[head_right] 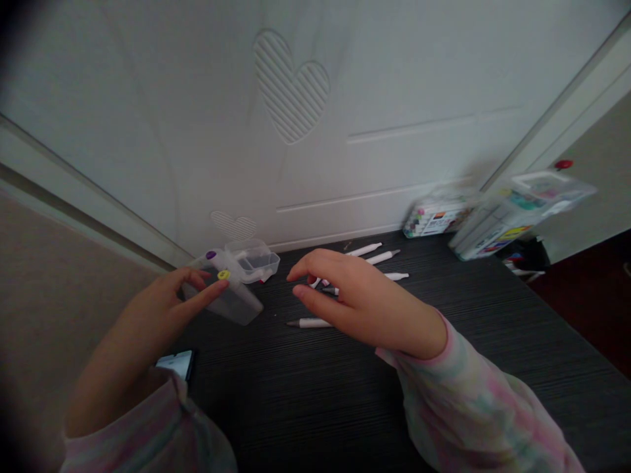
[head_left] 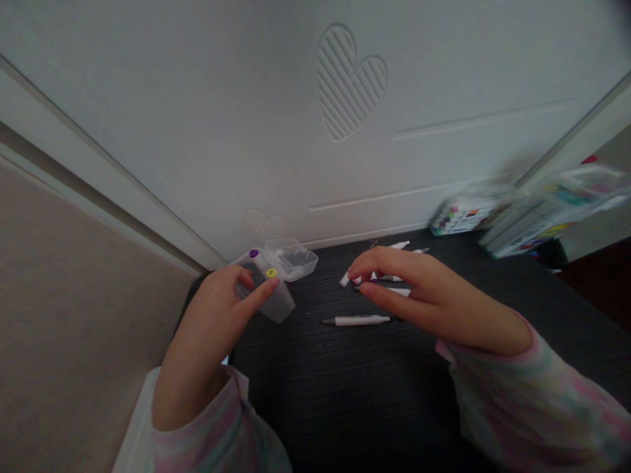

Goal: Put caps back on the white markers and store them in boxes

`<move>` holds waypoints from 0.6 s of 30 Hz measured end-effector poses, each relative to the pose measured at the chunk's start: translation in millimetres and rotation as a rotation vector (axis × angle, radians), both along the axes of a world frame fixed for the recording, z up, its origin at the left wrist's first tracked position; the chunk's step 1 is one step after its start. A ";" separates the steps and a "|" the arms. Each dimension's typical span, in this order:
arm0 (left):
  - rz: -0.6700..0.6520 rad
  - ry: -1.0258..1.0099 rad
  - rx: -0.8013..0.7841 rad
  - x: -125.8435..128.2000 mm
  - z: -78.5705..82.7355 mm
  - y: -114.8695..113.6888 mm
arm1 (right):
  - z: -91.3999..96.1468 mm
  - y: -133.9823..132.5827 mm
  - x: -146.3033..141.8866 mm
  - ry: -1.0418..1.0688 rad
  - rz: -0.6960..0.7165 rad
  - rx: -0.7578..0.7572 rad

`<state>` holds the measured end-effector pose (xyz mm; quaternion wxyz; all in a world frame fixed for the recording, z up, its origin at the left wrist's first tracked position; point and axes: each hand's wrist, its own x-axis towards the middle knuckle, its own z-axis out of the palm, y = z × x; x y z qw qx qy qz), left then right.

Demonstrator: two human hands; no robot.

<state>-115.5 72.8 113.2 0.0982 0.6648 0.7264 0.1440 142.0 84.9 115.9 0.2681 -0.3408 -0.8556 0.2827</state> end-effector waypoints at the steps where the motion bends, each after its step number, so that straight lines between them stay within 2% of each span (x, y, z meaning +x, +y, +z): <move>1: 0.033 0.003 -0.019 0.1 2.4 -1.2 | 0.0 0.2 -0.2 -0.003 -0.001 0.001; 6: 0.128 -0.011 -0.055 1.4 8.5 -5.6 | -0.3 0.5 -0.7 -0.020 -0.006 -0.001; 18: 0.218 0.099 0.062 3.3 4.1 -1.0 | 0.5 0.0 0.1 -0.026 -0.008 -0.014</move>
